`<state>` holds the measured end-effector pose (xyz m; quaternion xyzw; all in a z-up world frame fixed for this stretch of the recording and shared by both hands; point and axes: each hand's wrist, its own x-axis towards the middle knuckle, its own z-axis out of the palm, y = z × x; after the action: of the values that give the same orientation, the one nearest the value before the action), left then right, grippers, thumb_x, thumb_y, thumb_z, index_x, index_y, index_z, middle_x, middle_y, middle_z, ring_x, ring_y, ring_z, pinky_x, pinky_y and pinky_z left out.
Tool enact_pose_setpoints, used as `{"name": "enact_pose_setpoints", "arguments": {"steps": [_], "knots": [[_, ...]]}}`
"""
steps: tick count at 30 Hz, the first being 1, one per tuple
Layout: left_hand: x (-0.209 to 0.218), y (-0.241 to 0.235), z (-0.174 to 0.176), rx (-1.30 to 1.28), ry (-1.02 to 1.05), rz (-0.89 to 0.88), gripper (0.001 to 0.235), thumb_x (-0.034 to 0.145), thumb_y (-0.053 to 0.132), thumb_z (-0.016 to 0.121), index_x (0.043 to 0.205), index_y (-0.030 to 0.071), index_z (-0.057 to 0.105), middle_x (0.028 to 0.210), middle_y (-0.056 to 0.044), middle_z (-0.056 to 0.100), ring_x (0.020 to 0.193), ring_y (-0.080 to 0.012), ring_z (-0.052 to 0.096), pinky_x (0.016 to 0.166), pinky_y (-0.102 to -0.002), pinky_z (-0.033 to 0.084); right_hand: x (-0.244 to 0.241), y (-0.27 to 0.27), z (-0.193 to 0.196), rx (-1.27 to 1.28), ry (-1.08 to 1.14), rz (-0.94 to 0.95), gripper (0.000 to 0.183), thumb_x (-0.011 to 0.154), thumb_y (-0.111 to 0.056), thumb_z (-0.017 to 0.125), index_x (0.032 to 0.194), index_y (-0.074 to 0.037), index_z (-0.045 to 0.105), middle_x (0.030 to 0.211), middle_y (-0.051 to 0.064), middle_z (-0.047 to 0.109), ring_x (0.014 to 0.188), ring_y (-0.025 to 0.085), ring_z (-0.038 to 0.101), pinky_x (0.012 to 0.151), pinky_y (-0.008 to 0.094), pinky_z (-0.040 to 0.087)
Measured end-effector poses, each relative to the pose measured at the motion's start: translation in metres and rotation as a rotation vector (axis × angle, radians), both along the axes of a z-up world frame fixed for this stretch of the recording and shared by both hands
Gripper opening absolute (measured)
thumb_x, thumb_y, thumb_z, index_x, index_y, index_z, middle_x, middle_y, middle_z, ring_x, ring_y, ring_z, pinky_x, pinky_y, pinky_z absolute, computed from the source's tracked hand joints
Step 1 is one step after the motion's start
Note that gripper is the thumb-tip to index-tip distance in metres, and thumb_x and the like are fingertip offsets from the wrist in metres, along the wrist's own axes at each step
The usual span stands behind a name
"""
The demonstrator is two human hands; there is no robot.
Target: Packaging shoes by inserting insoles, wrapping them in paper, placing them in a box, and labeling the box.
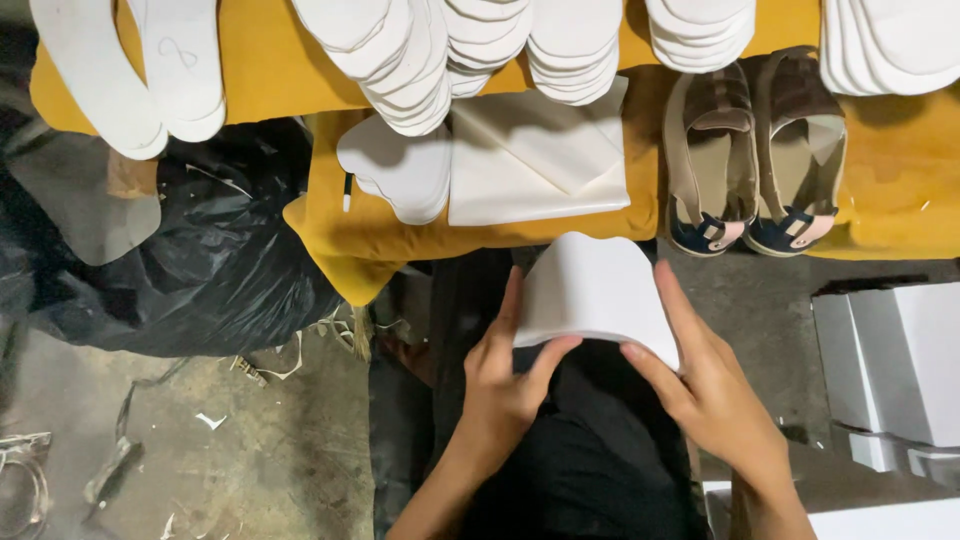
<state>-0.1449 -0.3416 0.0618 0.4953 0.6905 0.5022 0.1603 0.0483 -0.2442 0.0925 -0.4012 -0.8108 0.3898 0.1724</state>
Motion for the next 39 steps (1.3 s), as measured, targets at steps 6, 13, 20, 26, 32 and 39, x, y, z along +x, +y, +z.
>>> {"name": "enact_pose_setpoints", "arguments": {"steps": [6,13,20,26,32,39], "knots": [[0.020,0.031,-0.026,-0.006,0.578,0.143,0.062,0.108,0.037,0.054,0.154,-0.002,0.039,0.135,-0.022,0.053,0.118,-0.0397,0.062,0.101,-0.047,0.053,-0.015,0.005,-0.004,0.283,-0.348,-0.266,0.088,0.097,-0.039,0.058,0.165,-0.001,0.017,0.118,0.022,0.045,0.094,0.052,0.059,0.071,0.063,0.049],[0.055,0.093,-0.017,0.112,0.556,0.107,0.050,0.106,0.016,0.058,0.140,-0.019,0.047,0.100,-0.026,0.072,0.086,-0.0364,0.073,0.072,-0.038,0.059,0.003,0.032,-0.007,0.136,-0.541,-0.460,0.062,0.101,-0.052,0.041,0.144,-0.009,0.035,0.090,0.024,0.073,0.093,0.050,0.073,0.086,0.062,0.052],[0.091,0.171,0.002,0.035,0.349,-0.047,0.042,0.106,0.019,0.047,0.128,-0.015,0.058,0.087,-0.028,0.072,0.077,-0.0427,0.074,0.057,-0.043,0.058,0.028,0.121,0.012,0.206,-0.753,-0.394,0.049,0.107,-0.054,0.030,0.118,-0.018,0.062,0.079,0.021,0.077,0.095,0.045,0.076,0.082,0.059,0.054],[0.091,0.233,-0.028,-0.375,0.089,-0.255,0.055,0.104,0.044,0.032,0.097,0.005,0.071,0.080,-0.022,0.074,0.086,-0.0475,0.075,0.065,-0.059,0.057,0.030,0.189,0.029,-0.056,-0.777,-0.213,0.070,0.098,-0.049,0.030,0.084,-0.002,0.081,0.096,0.032,0.077,0.108,0.052,0.069,0.096,0.060,0.049],[0.088,0.236,0.006,-0.572,0.158,-0.420,0.063,0.106,0.037,0.028,0.095,0.004,0.079,0.094,-0.021,0.078,0.101,-0.0398,0.076,0.080,-0.057,0.058,0.008,0.210,0.035,-0.133,-0.749,-0.102,0.074,0.100,-0.048,0.031,0.097,0.007,0.081,0.105,0.033,0.077,0.114,0.049,0.068,0.103,0.059,0.049],[0.088,0.258,-0.007,-0.737,0.372,-0.431,0.041,0.095,0.016,0.042,0.097,0.001,0.079,0.092,-0.022,0.078,0.095,-0.0440,0.076,0.071,-0.054,0.057,-0.016,0.220,0.013,0.183,-1.424,0.229,0.060,0.099,-0.048,0.028,0.138,-0.023,0.066,0.142,0.002,0.068,0.136,0.024,0.061,0.112,0.046,0.048]]}}
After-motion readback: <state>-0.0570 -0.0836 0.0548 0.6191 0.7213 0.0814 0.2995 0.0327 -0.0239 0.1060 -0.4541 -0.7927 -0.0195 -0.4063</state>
